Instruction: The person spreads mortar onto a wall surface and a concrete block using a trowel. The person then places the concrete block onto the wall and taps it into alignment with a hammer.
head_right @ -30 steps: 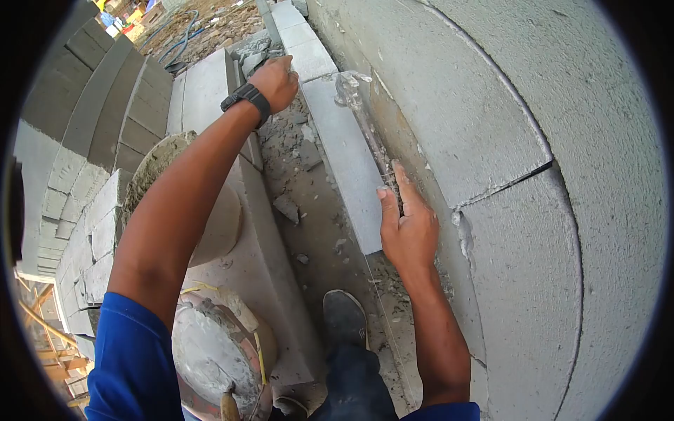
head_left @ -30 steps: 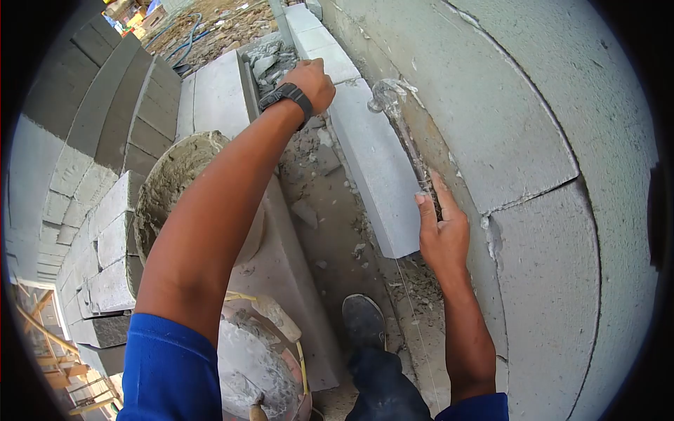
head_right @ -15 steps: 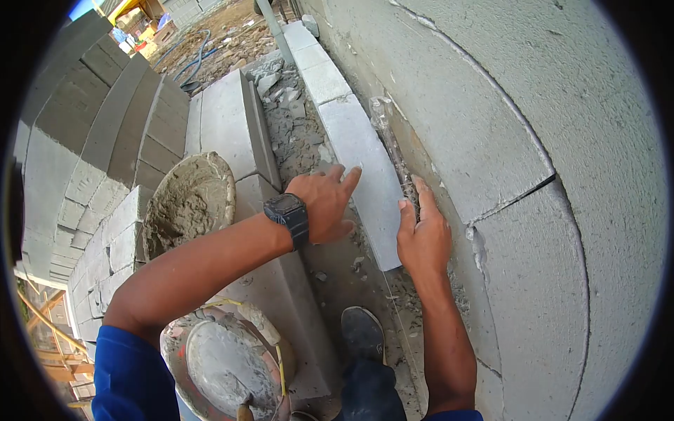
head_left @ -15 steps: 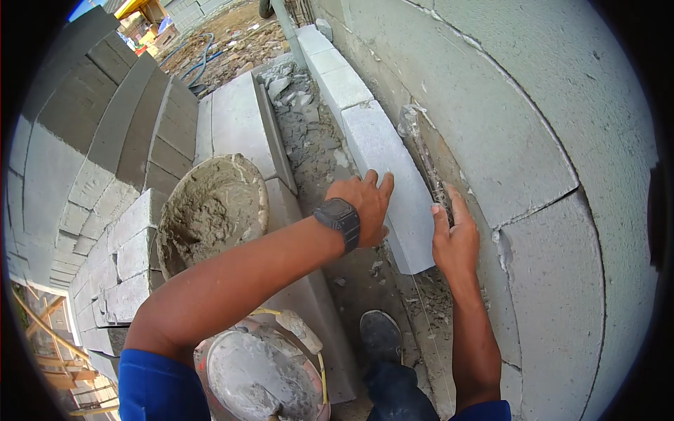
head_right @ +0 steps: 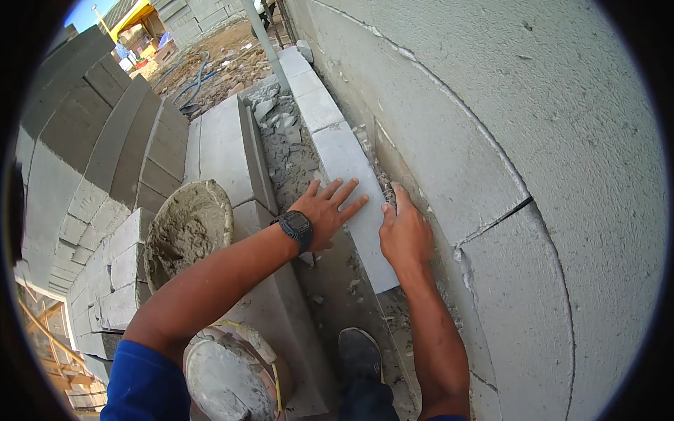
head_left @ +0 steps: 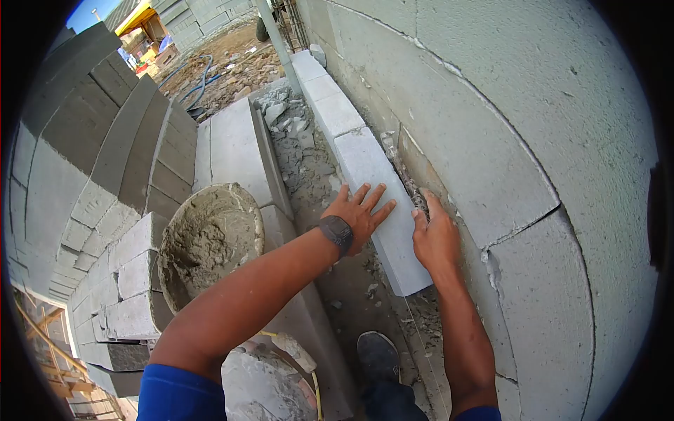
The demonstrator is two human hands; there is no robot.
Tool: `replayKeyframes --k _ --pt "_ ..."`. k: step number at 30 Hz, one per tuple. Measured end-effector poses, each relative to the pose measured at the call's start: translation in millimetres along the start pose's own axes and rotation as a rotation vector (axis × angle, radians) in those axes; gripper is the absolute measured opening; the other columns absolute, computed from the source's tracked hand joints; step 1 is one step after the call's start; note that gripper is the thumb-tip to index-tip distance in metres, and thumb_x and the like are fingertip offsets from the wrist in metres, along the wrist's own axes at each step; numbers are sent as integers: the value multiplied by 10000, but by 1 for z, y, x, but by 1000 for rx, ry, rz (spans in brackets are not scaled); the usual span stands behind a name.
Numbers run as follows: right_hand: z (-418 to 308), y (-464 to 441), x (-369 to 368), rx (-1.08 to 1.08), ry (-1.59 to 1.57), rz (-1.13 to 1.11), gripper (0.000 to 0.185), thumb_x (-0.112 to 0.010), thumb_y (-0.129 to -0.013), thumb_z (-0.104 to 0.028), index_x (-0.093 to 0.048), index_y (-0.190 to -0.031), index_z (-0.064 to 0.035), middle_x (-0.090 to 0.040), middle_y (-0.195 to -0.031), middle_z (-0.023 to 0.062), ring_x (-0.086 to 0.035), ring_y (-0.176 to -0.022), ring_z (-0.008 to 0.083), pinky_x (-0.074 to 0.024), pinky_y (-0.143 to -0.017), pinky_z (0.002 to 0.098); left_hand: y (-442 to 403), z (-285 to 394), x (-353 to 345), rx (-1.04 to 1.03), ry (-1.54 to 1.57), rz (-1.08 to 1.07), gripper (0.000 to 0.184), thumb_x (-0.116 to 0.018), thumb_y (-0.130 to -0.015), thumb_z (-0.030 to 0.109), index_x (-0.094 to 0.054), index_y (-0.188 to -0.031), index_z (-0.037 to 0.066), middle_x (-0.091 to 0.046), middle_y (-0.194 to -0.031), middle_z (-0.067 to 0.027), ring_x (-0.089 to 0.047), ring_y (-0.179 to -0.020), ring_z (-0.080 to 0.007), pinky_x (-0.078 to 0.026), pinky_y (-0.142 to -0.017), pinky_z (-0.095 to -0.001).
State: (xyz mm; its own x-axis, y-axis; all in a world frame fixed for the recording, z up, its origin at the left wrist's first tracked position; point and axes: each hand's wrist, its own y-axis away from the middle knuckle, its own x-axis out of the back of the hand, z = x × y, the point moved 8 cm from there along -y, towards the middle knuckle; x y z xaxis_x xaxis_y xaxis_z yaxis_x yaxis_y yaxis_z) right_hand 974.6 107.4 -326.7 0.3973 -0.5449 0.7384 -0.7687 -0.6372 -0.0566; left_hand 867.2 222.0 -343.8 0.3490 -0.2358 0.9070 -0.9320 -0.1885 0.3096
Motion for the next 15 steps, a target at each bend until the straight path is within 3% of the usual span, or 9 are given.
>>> replayKeyframes --k 3,6,12,15 --pt "-2 1 -2 -8 -7 8 451 -601 -989 -209 -549 -1428 -120 -699 -1170 264 -664 -1070 471 -507 -912 535 -3 -6 -16 10 55 -87 1137 -862 -752 429 -181 -1636 210 -238 -1674 -133 -277 -1532 -305 -276 -1206 -590" --pt "-3 8 1 19 -64 33 447 -592 -991 -209 -552 -1424 -103 -689 -1201 266 -653 -1095 474 -505 -929 521 -3 -16 -18 -28 32 11 1107 -857 -759 407 -202 -1631 213 -290 -1653 -126 -288 -1528 -300 -261 -1217 -584" --pt "2 26 15 189 -275 119 450 -579 -997 -206 -559 -1413 -35 -643 -1314 261 -610 -1225 439 -470 -1031 462 -1 -28 -14 -13 20 25 1056 -842 -777 375 -231 -1623 211 -309 -1642 -132 -288 -1527 -308 -254 -1239 -541" --pt "1 39 26 122 -343 69 451 -585 -997 -197 -561 -1405 -6 -645 -1318 257 -609 -1247 417 -458 -1053 441 3 -18 -3 -44 39 21 1041 -840 -785 369 -239 -1619 209 -302 -1645 -126 -279 -1531 -303 -260 -1245 -516"
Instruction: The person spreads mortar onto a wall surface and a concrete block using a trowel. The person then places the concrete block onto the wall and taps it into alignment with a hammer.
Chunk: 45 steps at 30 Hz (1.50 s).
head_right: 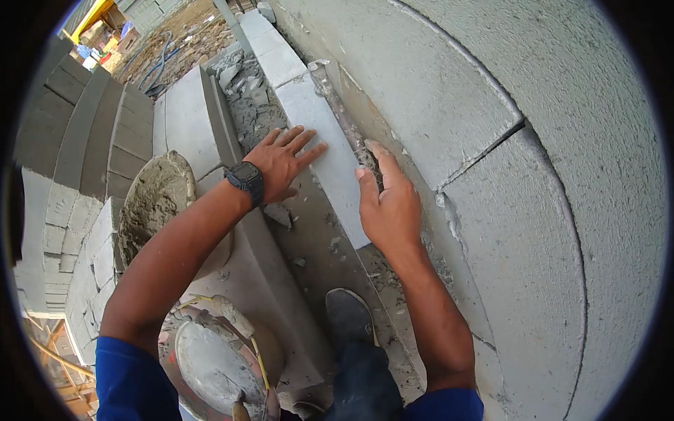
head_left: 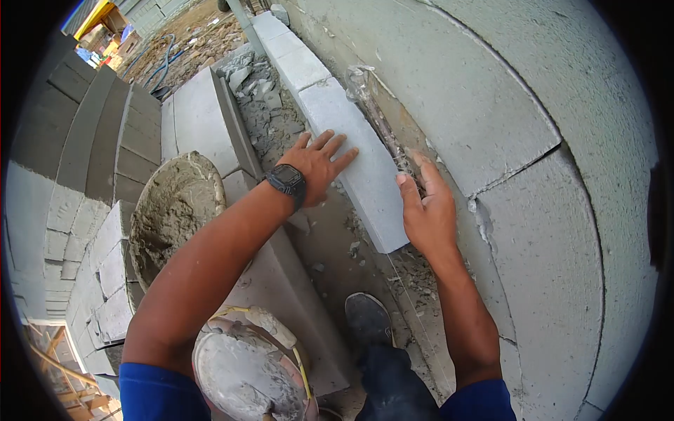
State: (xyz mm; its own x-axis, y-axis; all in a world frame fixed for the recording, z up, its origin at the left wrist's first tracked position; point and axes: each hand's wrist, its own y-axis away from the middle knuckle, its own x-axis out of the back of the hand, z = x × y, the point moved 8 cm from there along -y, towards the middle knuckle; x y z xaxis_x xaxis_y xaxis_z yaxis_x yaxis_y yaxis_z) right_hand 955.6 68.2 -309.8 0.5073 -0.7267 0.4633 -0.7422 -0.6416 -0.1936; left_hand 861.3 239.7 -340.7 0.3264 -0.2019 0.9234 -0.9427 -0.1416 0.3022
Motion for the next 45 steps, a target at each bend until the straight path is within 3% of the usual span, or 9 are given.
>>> replayKeyframes --k 9,16,18,20,22,25,34,40,45 --pt "8 56 32 -59 -141 34 425 -665 -972 -154 -602 -1338 53 -698 -1200 255 -688 -1117 308 -503 -984 381 -8 40 -1 -185 -86 106 1031 -828 -798 411 -245 -1616 177 -290 -1646 -146 -272 -1531 -296 -259 -1251 -493" --pt "-26 171 72 -188 -216 -143 419 -700 -945 -107 -607 -1306 84 -727 -1103 184 -688 -1036 223 -517 -930 343 -22 12 -5 -53 -53 89 1133 -868 -753 420 -188 -1633 202 -224 -1672 -152 -287 -1521 -322 -273 -1242 -500" --pt "-13 203 47 -451 -311 -365 451 -697 -959 -183 -605 -1319 72 -725 -1119 205 -706 -1030 243 -527 -919 353 -30 8 -5 -41 10 78 1186 -880 -738 430 -144 -1643 218 -204 -1678 -161 -289 -1519 -338 -281 -1234 -512" --pt "2 221 33 -518 -297 -448 476 -698 -967 -240 -608 -1318 69 -728 -1103 223 -716 -992 246 -534 -897 354 -39 7 -8 -16 7 62 1250 -890 -718 463 -93 -1651 222 -193 -1677 -189 -291 -1515 -378 -283 -1224 -537" --pt "25 225 16 -388 -174 -435 494 -702 -968 -277 -618 -1301 77 -737 -1053 240 -719 -923 232 -540 -866 346 -36 9 -11 34 17 42 1257 -889 -714 480 -95 -1651 211 -202 -1670 -207 -299 -1509 -400 -279 -1223 -547" --pt "38 238 -5 -416 -8 -590 600 -638 -975 -472 -623 -1335 8 -700 -1112 300 -716 -991 415 -555 -872 444 -38 13 -10 71 16 67 1270 -885 -711 505 -90 -1650 191 -227 -1652 -244 -320 -1494 -427 -265 -1228 -553" --pt "104 247 -52 -227 202 -566 504 -616 -978 -409 -641 -1336 -55 -725 -1039 244 -701 -945 440 -553 -831 518 -42 16 -10 82 -14 20 1283 -870 -719 535 -79 -1647 136 -225 -1650 -269 -312 -1496 -441 -219 -1240 -565" --pt "128 249 -47 -414 409 -497 510 -643 -963 -423 -650 -1340 -80 -728 -1120 204 -703 -962 428 -555 -852 490 -41 15 -10 68 -21 19 1265 -845 -740 549 -68 -1648 133 -230 -1651 -261 -315 -1497 -435 -213 -1236 -586" --pt "126 248 -45 -353 320 -452 518 -648 -962 -421 -649 -1336 -63 -725 -1140 210 -703 -1012 417 -552 -891 478 -41 14 -12 68 -21 21 1267 -832 -742 570 -60 -1649 140 -223 -1658 -252 -311 -1500 -428 -216 -1233 -593"
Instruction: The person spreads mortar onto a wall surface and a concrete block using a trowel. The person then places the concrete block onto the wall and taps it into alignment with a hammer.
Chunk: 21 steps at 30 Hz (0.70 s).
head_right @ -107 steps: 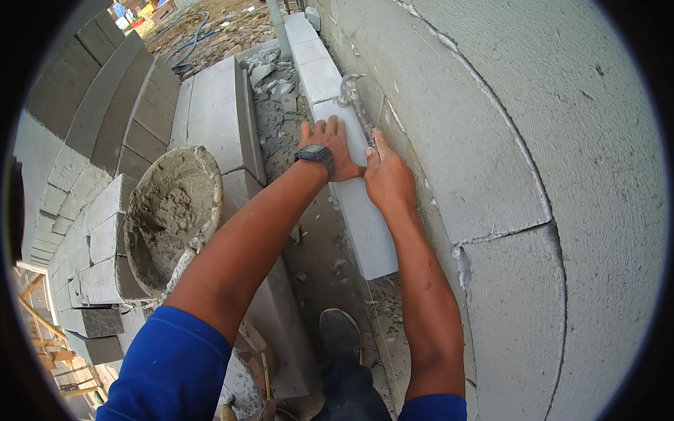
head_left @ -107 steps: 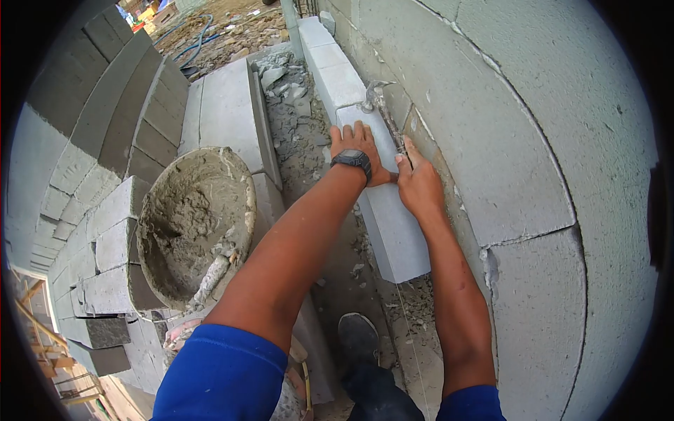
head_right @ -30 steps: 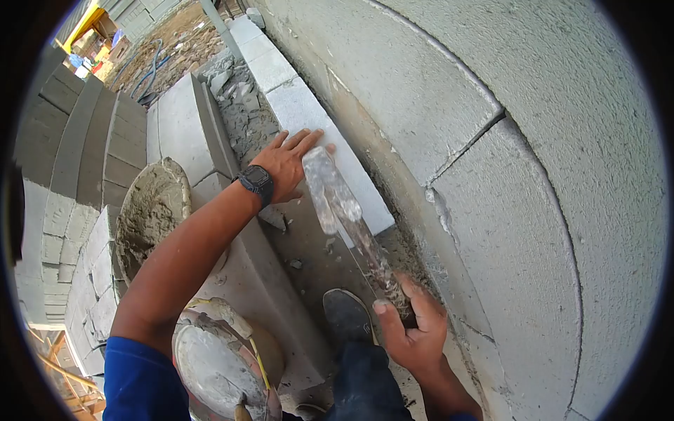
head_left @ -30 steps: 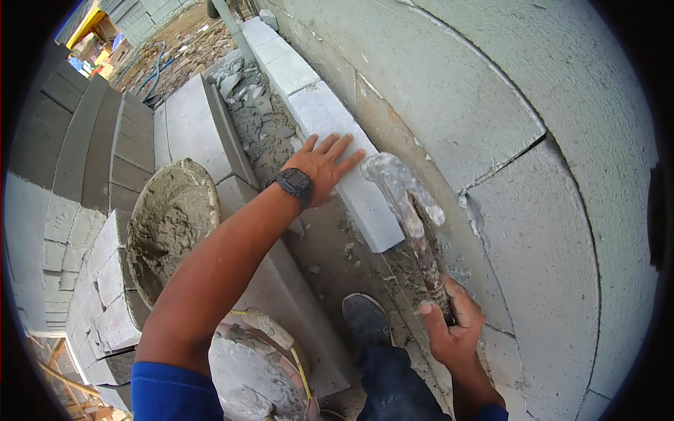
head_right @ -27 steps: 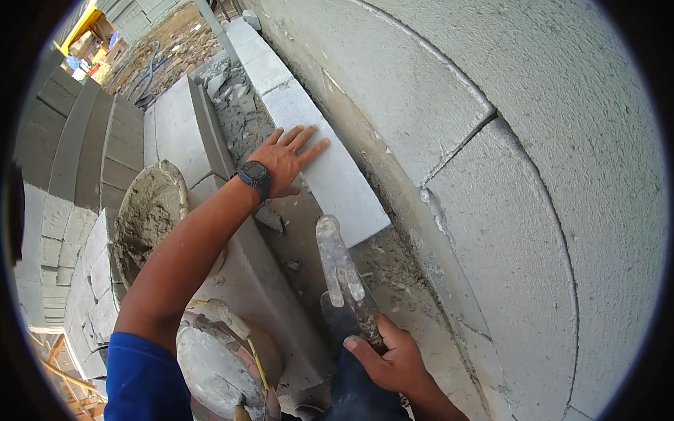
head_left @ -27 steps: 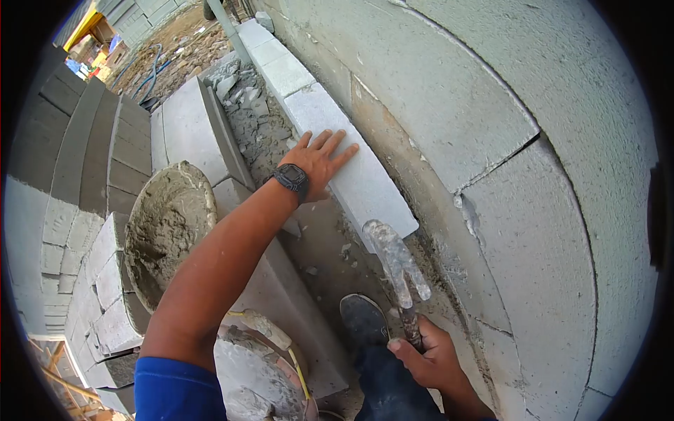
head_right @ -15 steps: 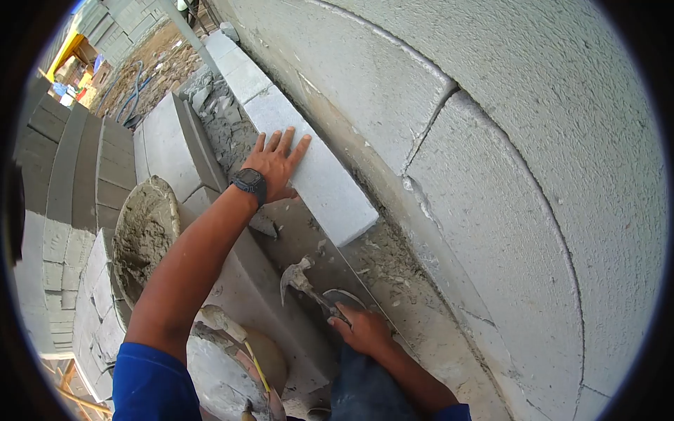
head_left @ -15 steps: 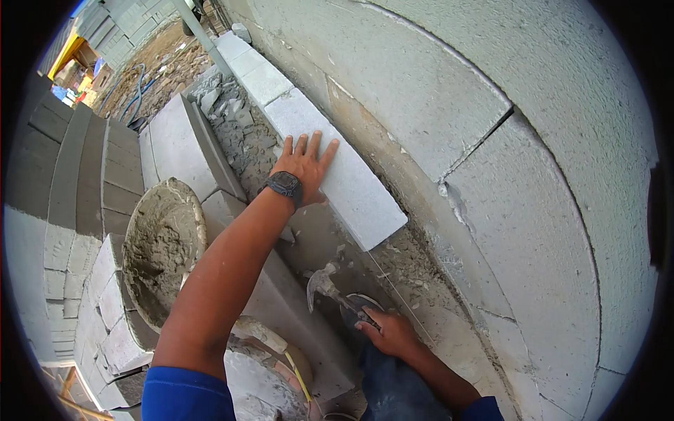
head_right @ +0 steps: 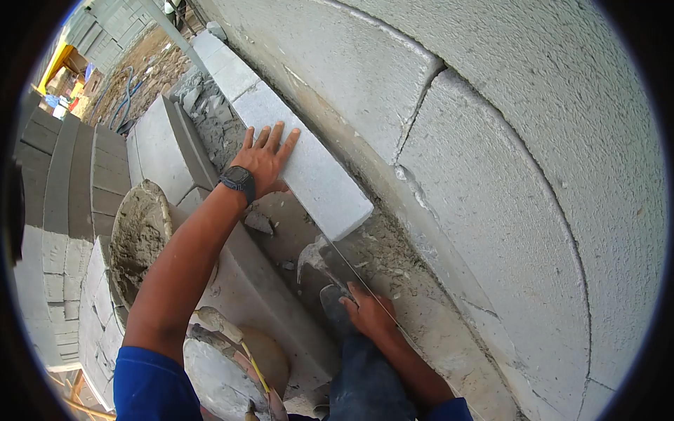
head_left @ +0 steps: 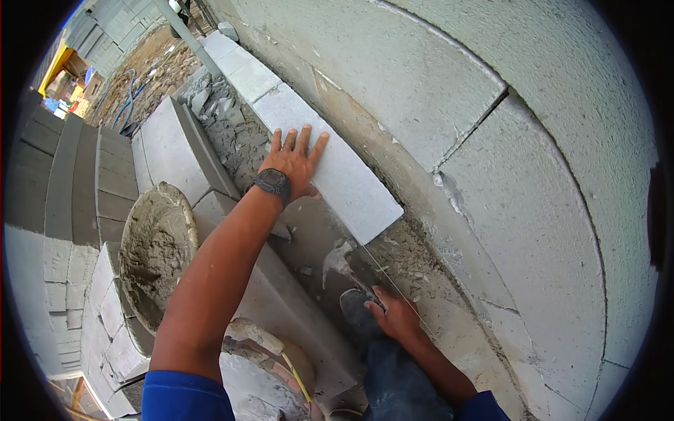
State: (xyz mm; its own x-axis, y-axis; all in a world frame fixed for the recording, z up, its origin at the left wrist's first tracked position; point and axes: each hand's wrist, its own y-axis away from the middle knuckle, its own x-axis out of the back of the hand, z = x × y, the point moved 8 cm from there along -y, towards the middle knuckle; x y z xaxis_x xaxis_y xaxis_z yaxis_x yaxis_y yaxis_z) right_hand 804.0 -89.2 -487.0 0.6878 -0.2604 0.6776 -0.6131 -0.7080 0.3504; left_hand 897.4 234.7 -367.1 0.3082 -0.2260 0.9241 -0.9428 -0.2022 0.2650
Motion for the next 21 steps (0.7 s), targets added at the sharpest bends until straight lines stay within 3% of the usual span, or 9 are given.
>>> replayKeyframes --k 7,13,17,21 --pt "19 1 -20 -80 -12 -130 527 -660 -950 -435 -647 -1358 -102 -724 -1137 222 -696 -1031 424 -548 -908 478 1 0 0 7 19 0 1260 -838 -742 557 -62 -1652 157 -219 -1662 -242 -303 -1508 -418 -218 -1233 -592" --pt "28 -2 -45 -175 80 -241 545 -635 -954 -429 -616 -1370 -78 -724 -1063 260 -695 -1002 448 -538 -904 518 1 -4 -3 12 60 -46 1246 -856 -768 476 -15 -1654 229 -179 -1686 -198 -270 -1531 -378 -234 -1237 -576" --pt "23 -9 -49 -111 134 -226 548 -662 -937 -413 -614 -1349 -54 -692 -1155 269 -667 -1086 435 -519 -935 516 5 -19 -8 5 -4 -70 1213 -849 -802 414 5 -1652 268 -146 -1701 -169 -259 -1540 -357 -251 -1237 -563" --pt "-12 -25 -25 -48 129 -142 545 -681 -928 -396 -636 -1307 -7 -662 -1230 256 -623 -1170 429 -491 -991 489 23 -37 3 -12 -67 43 1129 -821 -843 346 -38 -1652 266 -180 -1696 -136 -277 -1534 -336 -283 -1235 -538"
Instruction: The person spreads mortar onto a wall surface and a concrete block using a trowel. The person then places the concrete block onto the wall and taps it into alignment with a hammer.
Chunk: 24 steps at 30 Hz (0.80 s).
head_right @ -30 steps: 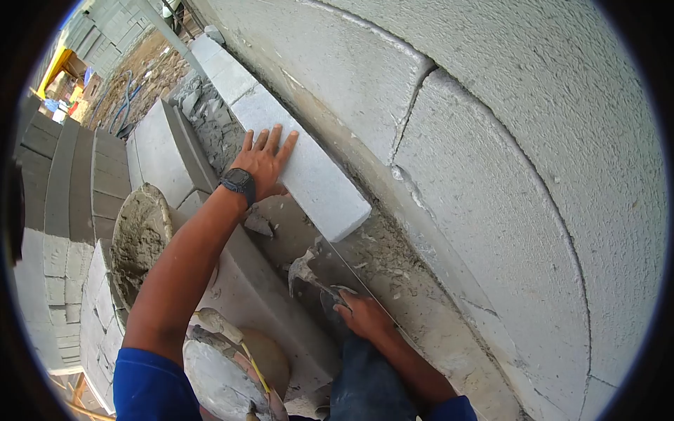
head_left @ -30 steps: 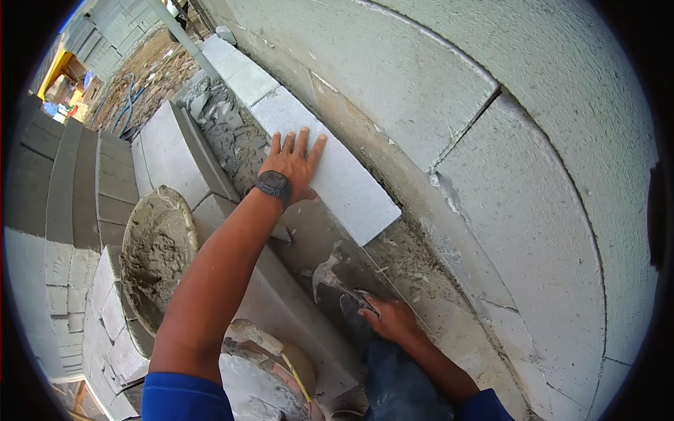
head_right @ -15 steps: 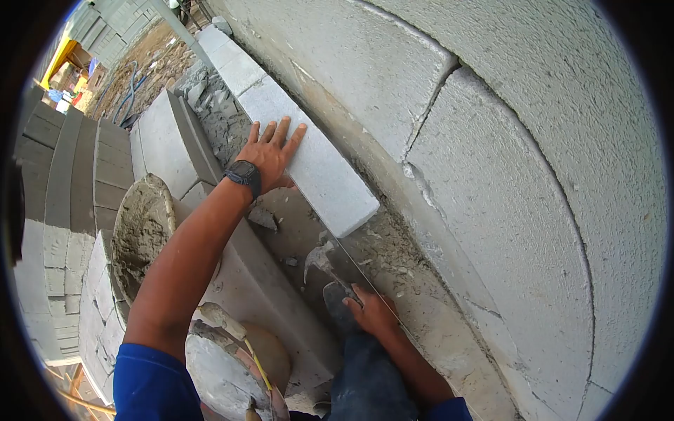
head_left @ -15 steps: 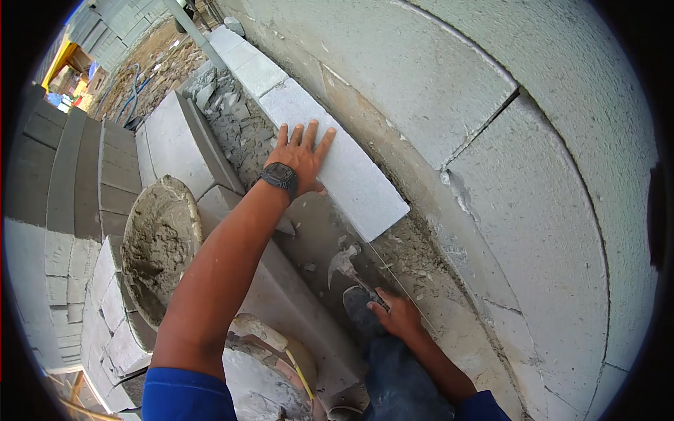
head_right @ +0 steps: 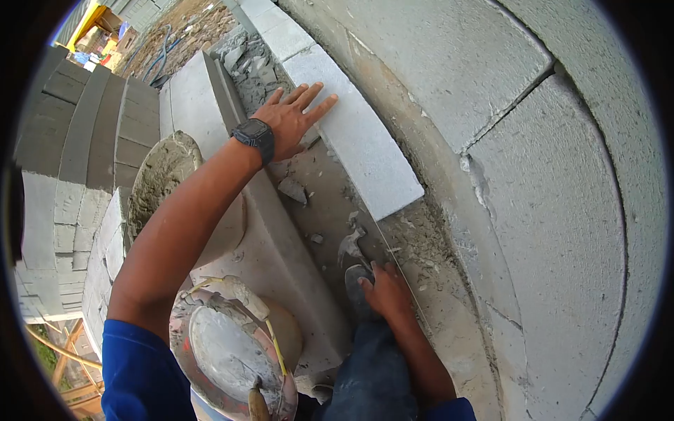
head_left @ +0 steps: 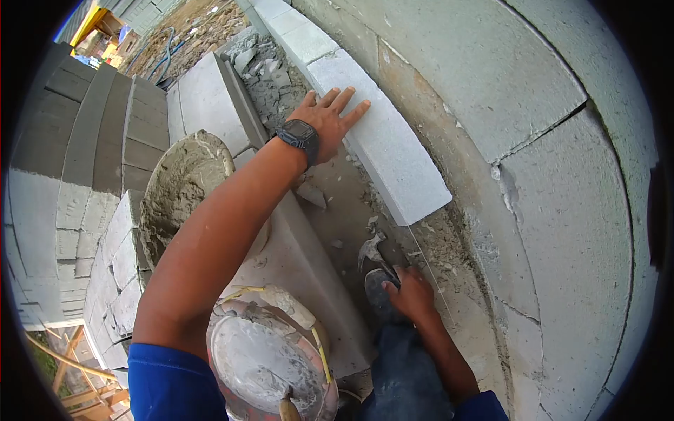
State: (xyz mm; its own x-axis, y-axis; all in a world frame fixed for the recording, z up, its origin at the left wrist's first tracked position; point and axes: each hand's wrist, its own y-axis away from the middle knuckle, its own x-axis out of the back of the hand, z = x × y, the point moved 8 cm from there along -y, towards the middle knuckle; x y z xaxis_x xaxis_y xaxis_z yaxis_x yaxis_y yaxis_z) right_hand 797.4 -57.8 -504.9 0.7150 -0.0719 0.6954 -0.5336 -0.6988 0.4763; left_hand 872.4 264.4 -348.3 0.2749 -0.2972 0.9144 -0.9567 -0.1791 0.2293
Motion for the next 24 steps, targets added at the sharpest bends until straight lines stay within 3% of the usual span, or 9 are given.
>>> replayKeyframes --k 7,11,13,17,20,24 --pt "-45 -98 -43 216 -182 -76 436 -645 -963 -291 -641 -1317 -36 -664 -1232 253 -624 -1155 443 -496 -993 489 35 -9 31 -78 -31 15 1013 -785 -871 297 -137 -1647 236 -228 -1678 -157 -304 -1523 -324 -322 -1221 -514" --pt "-63 -117 -68 208 -58 -103 372 -645 -949 -270 -675 -1247 -51 -688 -1166 229 -642 -1156 405 -509 -982 505 49 -12 42 -92 -20 35 965 -775 -870 259 -191 -1637 219 -260 -1667 -158 -323 -1515 -316 -343 -1212 -502" --pt "-81 -119 -69 196 27 -198 333 -635 -953 -258 -686 -1208 -50 -687 -1174 227 -645 -1155 406 -513 -976 509 51 -22 43 -59 -83 90 932 -772 -859 221 -238 -1623 207 -287 -1656 -160 -366 -1489 -329 -366 -1199 -491" --pt "-99 -134 -84 257 -5 -91 315 -646 -952 -269 -693 -1181 -59 -693 -1161 227 -660 -1083 434 -514 -949 524 66 -67 59 18 -75 143 876 -759 -845 169 -306 -1595 186 -342 -1629 -168 -473 -1407 -366 -426 -1155 -468" --pt "-119 -149 -66 197 -57 -83 325 -642 -955 -280 -694 -1188 -59 -697 -1162 232 -660 -1097 432 -515 -953 524 95 -108 72 197 54 70 828 -752 -848 179 -350 -1571 168 -391 -1599 -178 -533 -1342 -390 -467 -1112 -473" --pt "-139 -197 -45 65 -71 -55 405 -674 -932 -328 -688 -1248 -75 -694 -1197 243 -660 -1138 409 -516 -971 507 164 -152 70 285 215 169 782 -735 -917 333 -355 -1583 180 -405 -1588 -201 -498 -1370 -432 -437 -1138 -508"
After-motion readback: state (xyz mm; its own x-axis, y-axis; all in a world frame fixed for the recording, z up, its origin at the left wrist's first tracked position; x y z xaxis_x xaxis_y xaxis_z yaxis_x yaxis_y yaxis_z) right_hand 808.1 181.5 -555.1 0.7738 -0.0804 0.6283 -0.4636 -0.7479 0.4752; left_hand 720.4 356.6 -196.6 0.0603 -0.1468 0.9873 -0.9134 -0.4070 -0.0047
